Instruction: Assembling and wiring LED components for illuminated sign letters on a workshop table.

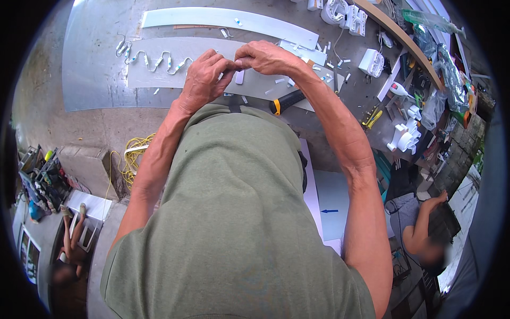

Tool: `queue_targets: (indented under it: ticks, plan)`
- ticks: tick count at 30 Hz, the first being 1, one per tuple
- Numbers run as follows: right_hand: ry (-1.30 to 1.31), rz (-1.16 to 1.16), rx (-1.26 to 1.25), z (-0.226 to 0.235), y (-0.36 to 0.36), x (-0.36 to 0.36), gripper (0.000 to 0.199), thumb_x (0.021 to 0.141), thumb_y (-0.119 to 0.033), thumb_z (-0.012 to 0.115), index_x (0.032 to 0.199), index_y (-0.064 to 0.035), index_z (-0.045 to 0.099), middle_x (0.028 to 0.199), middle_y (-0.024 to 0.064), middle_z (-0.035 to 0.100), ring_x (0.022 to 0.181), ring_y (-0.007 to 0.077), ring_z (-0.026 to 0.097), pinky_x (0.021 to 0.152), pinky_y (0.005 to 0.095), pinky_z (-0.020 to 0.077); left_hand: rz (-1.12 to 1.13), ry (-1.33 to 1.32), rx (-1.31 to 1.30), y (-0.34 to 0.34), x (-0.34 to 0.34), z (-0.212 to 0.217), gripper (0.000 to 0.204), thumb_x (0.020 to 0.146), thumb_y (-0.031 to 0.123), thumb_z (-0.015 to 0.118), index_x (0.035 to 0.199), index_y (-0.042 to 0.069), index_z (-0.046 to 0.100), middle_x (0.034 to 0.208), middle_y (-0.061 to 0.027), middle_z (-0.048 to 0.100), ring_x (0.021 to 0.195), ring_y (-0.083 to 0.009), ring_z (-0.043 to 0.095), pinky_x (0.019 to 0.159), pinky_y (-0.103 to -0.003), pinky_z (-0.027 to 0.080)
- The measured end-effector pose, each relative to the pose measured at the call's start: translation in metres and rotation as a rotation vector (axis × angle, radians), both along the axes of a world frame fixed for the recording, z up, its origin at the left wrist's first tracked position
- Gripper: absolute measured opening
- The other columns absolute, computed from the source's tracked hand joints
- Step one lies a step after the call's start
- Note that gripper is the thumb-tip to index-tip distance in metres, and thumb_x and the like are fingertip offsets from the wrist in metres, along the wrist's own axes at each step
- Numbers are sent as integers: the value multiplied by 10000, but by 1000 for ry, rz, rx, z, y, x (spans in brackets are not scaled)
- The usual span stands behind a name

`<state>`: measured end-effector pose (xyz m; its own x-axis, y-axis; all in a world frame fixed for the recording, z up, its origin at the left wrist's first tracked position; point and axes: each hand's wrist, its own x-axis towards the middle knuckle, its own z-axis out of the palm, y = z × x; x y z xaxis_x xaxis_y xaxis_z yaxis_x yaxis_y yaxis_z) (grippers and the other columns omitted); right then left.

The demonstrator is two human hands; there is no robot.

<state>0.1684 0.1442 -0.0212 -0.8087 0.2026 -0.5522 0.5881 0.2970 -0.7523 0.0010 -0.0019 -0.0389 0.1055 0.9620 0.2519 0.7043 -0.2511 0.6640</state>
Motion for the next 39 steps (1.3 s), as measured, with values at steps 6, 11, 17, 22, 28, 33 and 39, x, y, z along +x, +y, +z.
queue_targets:
  ticks: [6,11,17,22,28,33,39]
  plan:
    - [26,23,48,-2,-3,2,321,967,-328,671,1078,-30,717,978,129,714,923,276,652,851,418,508,15,-8,-19,-1,-1,0,166,768,46,770,903,63,675,789,-45,633,769,-234,577,682,-359,498]
    - [42,21,70,-6,-5,5,308,949,-309,693,1074,-29,719,988,137,714,935,286,657,858,422,510,-13,-26,-58,-2,-2,0,157,782,59,772,907,60,676,799,-50,646,778,-238,584,697,-366,498]
    - [35,52,111,-6,-8,4,334,914,-332,728,1069,-35,725,983,125,703,951,288,654,872,426,510,-38,-42,-128,-3,-4,1,144,798,73,771,912,48,685,809,-64,669,790,-259,592,722,-383,499]
    - [104,72,148,-10,-10,5,313,873,-356,730,1017,-81,771,976,96,742,915,278,689,855,440,497,-49,-69,-212,-3,-5,3,129,809,75,761,915,36,700,829,-90,696,812,-268,609,755,-390,508]
    - [120,94,123,-12,-13,8,283,881,-356,711,948,-85,759,904,56,714,899,252,665,850,460,446,-117,-187,-334,-2,-10,2,108,839,73,732,933,24,710,886,-118,719,888,-283,641,805,-382,519]
    - [160,158,253,-8,-21,12,216,895,-311,655,872,-105,714,867,28,651,941,216,606,868,443,387,-88,-316,-637,0,-11,9,164,891,96,706,1020,1,741,940,-171,739,873,-282,706,796,-380,549]
    - [185,203,366,-15,-32,20,189,895,-296,643,855,-121,700,856,10,628,932,212,585,849,441,374,-112,-376,-686,2,-10,8,226,910,179,731,1053,7,763,916,-168,760,831,-256,724,769,-381,562]
